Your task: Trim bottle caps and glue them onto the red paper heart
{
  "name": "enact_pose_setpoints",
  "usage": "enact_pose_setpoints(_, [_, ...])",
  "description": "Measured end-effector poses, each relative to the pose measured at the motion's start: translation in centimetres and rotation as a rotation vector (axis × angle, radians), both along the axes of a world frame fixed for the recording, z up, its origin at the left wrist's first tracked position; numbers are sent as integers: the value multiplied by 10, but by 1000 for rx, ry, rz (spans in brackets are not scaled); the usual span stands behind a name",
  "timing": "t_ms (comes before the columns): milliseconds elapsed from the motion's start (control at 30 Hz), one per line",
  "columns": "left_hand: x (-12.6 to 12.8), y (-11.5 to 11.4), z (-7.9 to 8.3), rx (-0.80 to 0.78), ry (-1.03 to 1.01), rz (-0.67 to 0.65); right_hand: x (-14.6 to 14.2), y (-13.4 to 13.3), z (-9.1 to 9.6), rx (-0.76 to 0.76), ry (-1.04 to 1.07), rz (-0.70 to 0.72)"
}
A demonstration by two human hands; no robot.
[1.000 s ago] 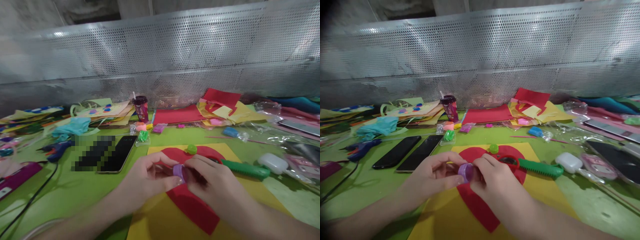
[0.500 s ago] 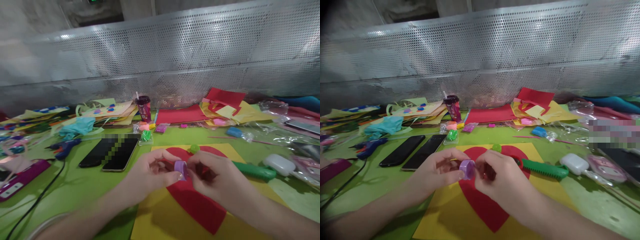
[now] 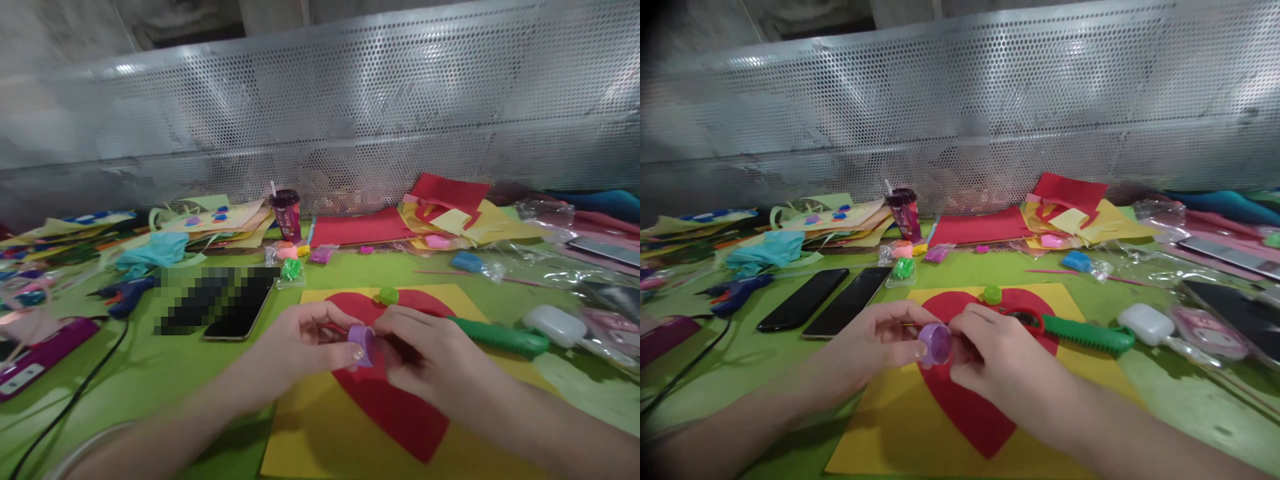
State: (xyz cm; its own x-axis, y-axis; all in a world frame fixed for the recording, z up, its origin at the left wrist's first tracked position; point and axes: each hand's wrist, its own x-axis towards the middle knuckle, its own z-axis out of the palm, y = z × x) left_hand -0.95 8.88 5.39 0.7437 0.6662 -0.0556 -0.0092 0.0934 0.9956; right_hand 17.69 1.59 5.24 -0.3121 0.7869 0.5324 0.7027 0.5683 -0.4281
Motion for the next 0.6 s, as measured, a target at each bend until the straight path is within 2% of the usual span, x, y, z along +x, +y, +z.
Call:
enact_pose_setpoints(200, [-4, 5, -7, -44, -62, -67, 2, 1, 3, -48, 60, 45])
enact_pose_setpoints(433, [-5, 7, -5, -160, -94, -122, 6, 0, 14, -242, 109, 149])
enact_pose_setpoints(600, [-6, 8, -6, -117, -62, -107, 8, 0, 18, -390, 168, 135])
